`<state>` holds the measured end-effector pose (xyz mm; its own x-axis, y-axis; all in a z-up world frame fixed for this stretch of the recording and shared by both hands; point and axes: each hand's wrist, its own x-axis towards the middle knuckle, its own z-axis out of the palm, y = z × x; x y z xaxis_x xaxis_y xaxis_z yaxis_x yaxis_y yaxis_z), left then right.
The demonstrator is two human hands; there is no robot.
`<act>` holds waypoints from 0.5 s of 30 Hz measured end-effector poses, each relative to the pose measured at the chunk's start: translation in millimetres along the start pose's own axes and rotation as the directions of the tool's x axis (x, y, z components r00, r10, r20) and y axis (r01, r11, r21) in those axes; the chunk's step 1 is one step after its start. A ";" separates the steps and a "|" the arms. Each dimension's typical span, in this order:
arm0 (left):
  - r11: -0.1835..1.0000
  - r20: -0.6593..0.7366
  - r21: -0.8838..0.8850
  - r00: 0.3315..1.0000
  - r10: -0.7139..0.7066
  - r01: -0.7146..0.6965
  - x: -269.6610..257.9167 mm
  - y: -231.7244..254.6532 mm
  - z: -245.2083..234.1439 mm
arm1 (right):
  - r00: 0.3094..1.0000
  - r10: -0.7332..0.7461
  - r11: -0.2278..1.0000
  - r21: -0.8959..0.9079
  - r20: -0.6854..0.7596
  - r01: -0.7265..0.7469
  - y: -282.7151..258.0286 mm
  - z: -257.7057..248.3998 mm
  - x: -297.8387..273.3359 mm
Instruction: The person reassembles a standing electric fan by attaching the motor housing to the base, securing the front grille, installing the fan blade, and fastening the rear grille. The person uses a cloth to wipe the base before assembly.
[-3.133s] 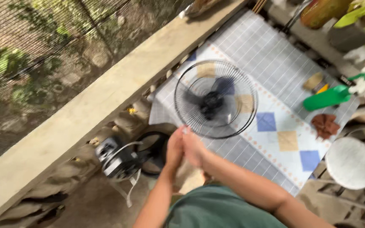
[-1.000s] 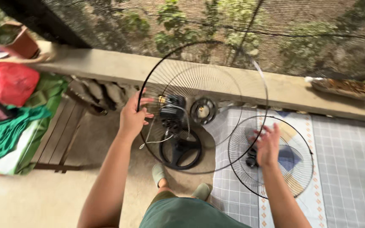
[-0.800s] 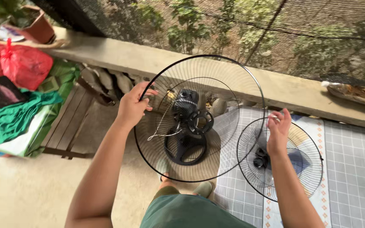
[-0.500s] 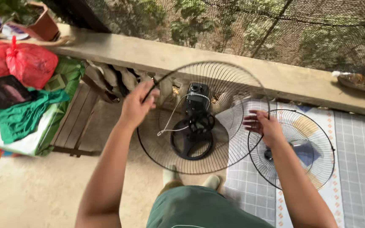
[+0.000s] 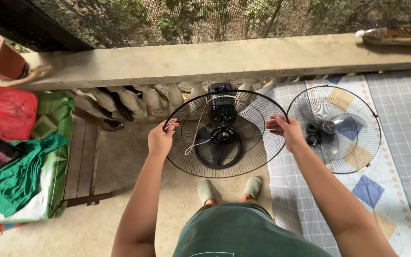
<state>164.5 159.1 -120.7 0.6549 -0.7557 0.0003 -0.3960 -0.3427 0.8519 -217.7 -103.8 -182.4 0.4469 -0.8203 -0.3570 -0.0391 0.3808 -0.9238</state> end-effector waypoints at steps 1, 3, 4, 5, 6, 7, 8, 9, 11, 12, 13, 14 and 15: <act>1.000 -0.003 -0.018 1.000 0.000 0.000 3.7 -5.3 2.7 | 1.000 -0.006 1.000 0.002 -0.012 0.006 -0.7 1.4 -0.8; 0.995 0.006 -0.078 0.998 0.055 -0.054 11.8 -14.2 6.0 | 0.999 -0.012 1.000 -0.019 -0.041 0.011 -2.9 7.6 -1.6; 0.990 0.007 -0.110 0.996 0.084 -0.083 17.4 -16.5 8.0 | 0.998 -0.018 0.999 -0.041 -0.060 0.015 -5.9 9.3 -0.2; 0.997 0.010 -0.064 0.999 0.053 -0.052 23.2 -18.5 9.0 | 0.997 -0.023 0.998 -0.063 -0.078 0.018 -8.4 11.5 1.7; 1.000 0.011 -0.018 1.000 0.021 -0.020 28.3 -20.7 10.0 | 0.996 -0.025 0.998 -0.062 -0.084 0.019 -9.6 14.2 4.0; 1.000 0.010 0.029 1.000 -0.011 0.011 32.8 -22.7 11.4 | 0.996 -0.026 0.998 -0.061 -0.090 0.021 -10.2 16.7 6.7; 1.000 -0.001 0.020 1.000 0.009 -0.009 38.3 -23.8 12.7 | 0.995 -0.029 0.998 -0.059 -0.093 0.023 -11.3 19.4 11.7; 1.000 -0.013 0.011 1.000 0.029 -0.029 43.4 -24.6 14.8 | 0.994 -0.036 0.998 -0.048 -0.099 0.032 -12.2 21.3 16.5; 0.998 -0.039 0.013 0.998 0.055 -0.054 51.0 -27.3 16.8 | 0.993 -0.051 0.998 -0.028 -0.104 0.048 -12.4 25.3 26.3; 0.998 -0.049 0.024 0.997 0.060 -0.059 54.5 -28.7 18.7 | 0.993 -0.058 0.998 -0.038 -0.102 0.055 -12.2 25.4 30.1; 0.997 -0.060 0.035 0.996 0.066 -0.064 57.9 -30.2 20.3 | 0.993 -0.066 0.997 -0.048 -0.099 0.061 -12.2 25.1 33.7; 0.997 -0.060 0.034 0.996 0.065 -0.063 60.5 -31.9 22.0 | 0.993 -0.072 0.996 -0.058 -0.098 0.067 -12.4 24.3 37.1; 0.998 -0.060 0.033 0.996 0.064 -0.062 63.1 -33.5 23.8 | 0.993 -0.063 0.996 -0.064 -0.100 0.057 -13.1 23.5 40.8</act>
<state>203.7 109.6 -161.7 0.6654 -0.7415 0.0865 -0.4571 -0.3130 0.8326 -177.9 -132.3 -181.7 0.3568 -0.8813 -0.3099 -0.0704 0.3055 -0.9496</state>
